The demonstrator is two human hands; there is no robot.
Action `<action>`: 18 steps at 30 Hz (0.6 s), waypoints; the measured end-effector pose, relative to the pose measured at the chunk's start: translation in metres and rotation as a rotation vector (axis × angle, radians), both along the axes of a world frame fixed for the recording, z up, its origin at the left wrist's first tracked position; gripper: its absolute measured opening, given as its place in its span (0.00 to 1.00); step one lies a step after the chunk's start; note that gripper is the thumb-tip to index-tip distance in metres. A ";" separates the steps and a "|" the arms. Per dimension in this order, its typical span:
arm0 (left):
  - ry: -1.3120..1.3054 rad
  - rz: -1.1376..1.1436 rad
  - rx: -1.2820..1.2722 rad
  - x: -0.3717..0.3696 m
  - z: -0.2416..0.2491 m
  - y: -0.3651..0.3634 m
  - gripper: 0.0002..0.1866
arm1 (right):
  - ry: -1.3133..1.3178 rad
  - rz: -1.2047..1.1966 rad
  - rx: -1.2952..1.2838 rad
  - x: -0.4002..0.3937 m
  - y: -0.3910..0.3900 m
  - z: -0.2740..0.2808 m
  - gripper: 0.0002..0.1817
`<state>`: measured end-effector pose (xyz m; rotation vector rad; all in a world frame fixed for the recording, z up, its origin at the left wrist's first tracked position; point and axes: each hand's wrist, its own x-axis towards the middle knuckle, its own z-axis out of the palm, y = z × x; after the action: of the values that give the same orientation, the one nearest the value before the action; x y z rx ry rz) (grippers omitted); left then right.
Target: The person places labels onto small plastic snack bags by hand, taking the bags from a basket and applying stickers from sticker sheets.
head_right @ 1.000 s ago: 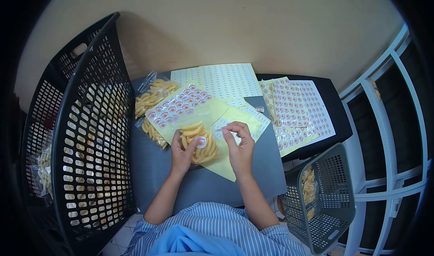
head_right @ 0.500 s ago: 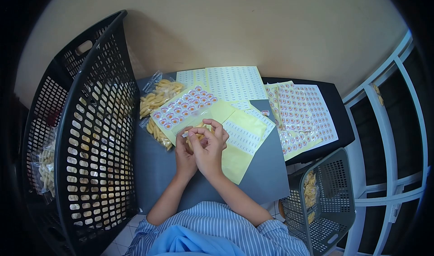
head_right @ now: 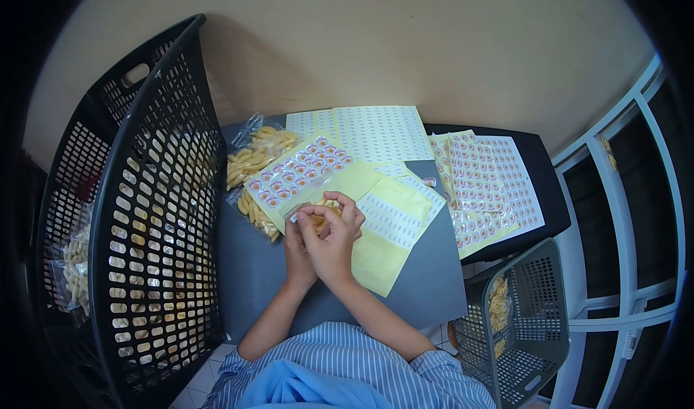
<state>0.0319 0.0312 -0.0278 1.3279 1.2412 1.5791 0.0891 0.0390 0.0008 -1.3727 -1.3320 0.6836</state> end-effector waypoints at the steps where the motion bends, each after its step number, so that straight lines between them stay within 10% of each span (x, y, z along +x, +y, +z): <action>1: 0.052 0.004 -0.009 -0.001 0.004 -0.001 0.25 | 0.001 0.001 -0.001 -0.001 0.000 0.000 0.06; 18: 0.068 -0.006 0.061 0.001 0.000 -0.002 0.26 | -0.054 -0.073 0.142 0.007 0.007 -0.001 0.22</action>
<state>0.0330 0.0289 -0.0274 1.4333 1.2374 1.5910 0.0963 0.0464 -0.0001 -1.3260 -1.3405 0.4962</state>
